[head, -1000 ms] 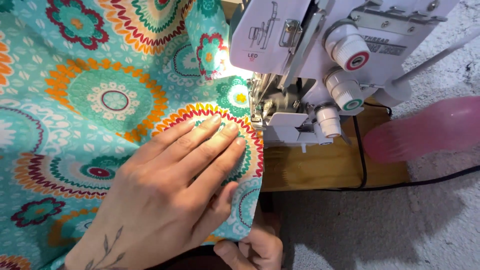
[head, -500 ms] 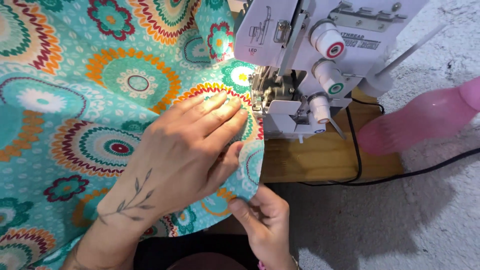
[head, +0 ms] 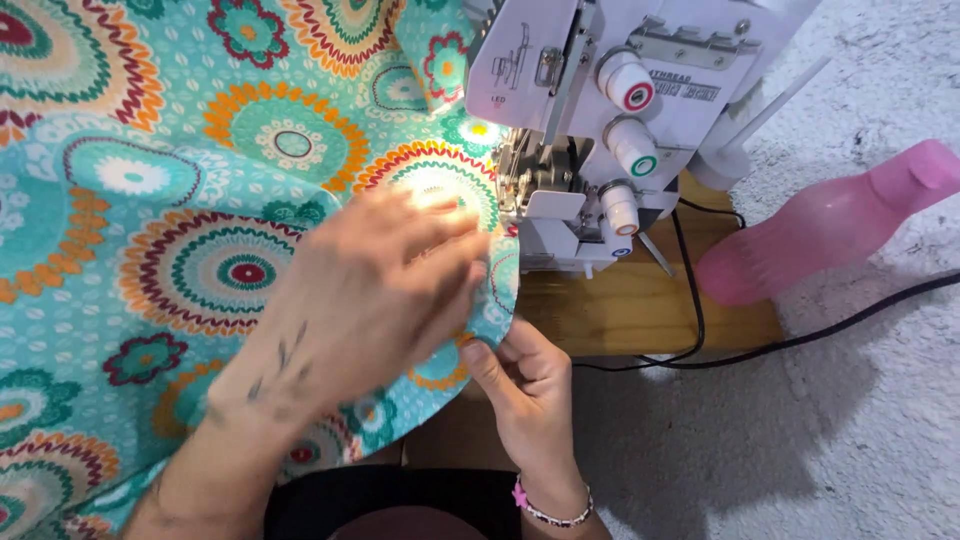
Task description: Finishing the edges of a patterned fabric using a serger sewing machine
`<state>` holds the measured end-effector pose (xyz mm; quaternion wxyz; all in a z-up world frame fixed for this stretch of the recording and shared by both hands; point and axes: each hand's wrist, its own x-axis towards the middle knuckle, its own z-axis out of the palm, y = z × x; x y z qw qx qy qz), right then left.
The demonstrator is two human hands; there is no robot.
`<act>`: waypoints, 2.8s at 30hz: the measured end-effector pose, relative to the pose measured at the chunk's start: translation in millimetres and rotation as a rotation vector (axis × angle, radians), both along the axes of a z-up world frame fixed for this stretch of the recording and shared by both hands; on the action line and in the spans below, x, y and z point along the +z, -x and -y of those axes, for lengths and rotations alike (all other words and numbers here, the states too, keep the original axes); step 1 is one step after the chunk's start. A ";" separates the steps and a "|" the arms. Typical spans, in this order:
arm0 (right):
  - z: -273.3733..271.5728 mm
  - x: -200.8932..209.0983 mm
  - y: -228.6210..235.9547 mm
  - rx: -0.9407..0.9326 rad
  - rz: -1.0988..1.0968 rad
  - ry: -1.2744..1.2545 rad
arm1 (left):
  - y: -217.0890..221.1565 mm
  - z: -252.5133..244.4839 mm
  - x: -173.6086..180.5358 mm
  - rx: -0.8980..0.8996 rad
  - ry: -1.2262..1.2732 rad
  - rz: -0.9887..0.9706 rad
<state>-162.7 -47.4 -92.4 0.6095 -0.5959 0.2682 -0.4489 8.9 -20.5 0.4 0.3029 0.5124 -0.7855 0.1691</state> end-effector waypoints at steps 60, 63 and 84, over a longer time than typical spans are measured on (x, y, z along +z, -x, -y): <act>16.9 8.6 0.9 -0.149 -0.094 0.087 | 36.8 -28.9 -25.3 0.130 -0.048 -0.104; 20.2 6.2 1.2 -0.160 -0.091 0.088 | 37.6 -29.9 -27.4 0.133 -0.042 -0.117; -1.4 -52.2 13.8 0.010 -0.176 0.114 | 38.2 -14.3 -32.1 0.187 -0.060 -0.123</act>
